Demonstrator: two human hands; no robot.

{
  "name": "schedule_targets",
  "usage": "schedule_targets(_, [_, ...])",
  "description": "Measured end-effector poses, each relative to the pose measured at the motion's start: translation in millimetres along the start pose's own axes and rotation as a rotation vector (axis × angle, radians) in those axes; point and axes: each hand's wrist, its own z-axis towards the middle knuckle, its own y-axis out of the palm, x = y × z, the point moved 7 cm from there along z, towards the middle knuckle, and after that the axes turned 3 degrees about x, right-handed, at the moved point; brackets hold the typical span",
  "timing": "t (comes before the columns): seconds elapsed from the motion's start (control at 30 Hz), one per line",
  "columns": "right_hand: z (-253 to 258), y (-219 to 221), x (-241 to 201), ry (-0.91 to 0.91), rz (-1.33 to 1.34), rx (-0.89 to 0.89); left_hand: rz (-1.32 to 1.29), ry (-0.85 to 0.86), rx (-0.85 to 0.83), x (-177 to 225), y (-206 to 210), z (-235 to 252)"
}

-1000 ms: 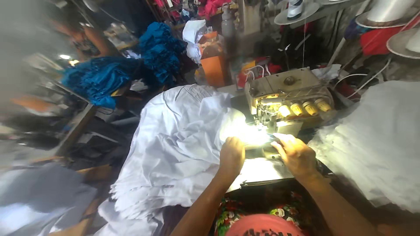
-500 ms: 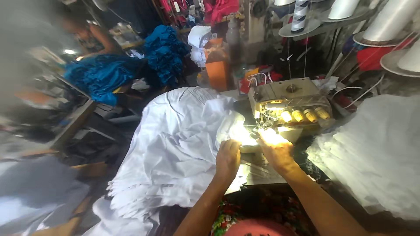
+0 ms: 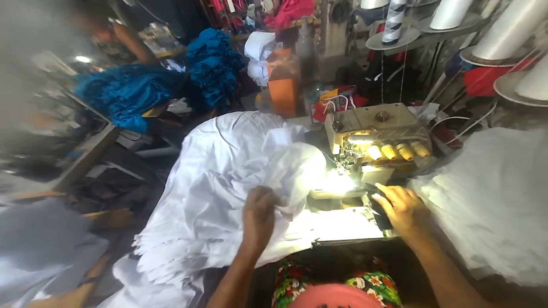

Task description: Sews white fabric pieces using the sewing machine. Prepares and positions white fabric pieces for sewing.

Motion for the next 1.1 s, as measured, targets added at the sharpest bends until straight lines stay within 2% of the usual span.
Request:
schedule_targets(0.1, [-15, 22, 38, 0.062, -0.131, -0.140, -0.259, 0.003, 0.120, -1, -47, 6])
schedule_targets(0.17, [-17, 26, 34, 0.035, -0.153, -0.094, -0.396, 0.016, 0.190, 2, -67, 9])
schedule_targets(0.23, [-12, 15, 0, -0.071, -0.090, 0.096, -0.486, -0.001, 0.204, 9, -73, 8])
schedule_targets(0.3, [-8, 2, -53, -0.230, 0.017, 0.254, -0.540, -0.027, 0.169, 16, -70, 4])
schedule_targets(0.37, [-10, -3, -108, -0.431, 0.123, 0.266, -0.570, -0.013, 0.126, 25, -67, 3])
schedule_targets(0.43, [-9, -1, -144, -0.577, 0.091, 0.242, -0.583, 0.022, 0.084, 34, -70, 7])
schedule_targets(0.5, [3, 1, -158, -0.574, 0.078, 0.257, -0.577, 0.041, 0.066, 40, -81, 11])
schedule_targets(0.63, [21, 1, -159, -0.479, 0.172, 0.227, -0.604, -0.025, 0.110, 36, -116, 24])
schedule_targets(0.77, [6, -1, -180, -0.585, 0.294, 0.124, -0.544, -0.026, 0.112, 24, -126, 38])
schedule_targets(0.83, [10, 4, -164, -0.498, 0.339, 0.158, -0.550, -0.039, 0.128, 16, -129, 38])
schedule_targets(0.93, [14, 14, -101, -0.251, 0.193, 0.156, -0.627, -0.142, 0.135, -1, -128, 26])
schedule_targets(1.0, [9, 21, -49, -0.052, 0.010, -0.008, -0.698, -0.217, 0.114, -15, -123, 11])
schedule_targets(1.1, [-11, 32, 16, 0.238, -0.104, -0.286, -0.766, -0.263, 0.074, -28, -115, -10])
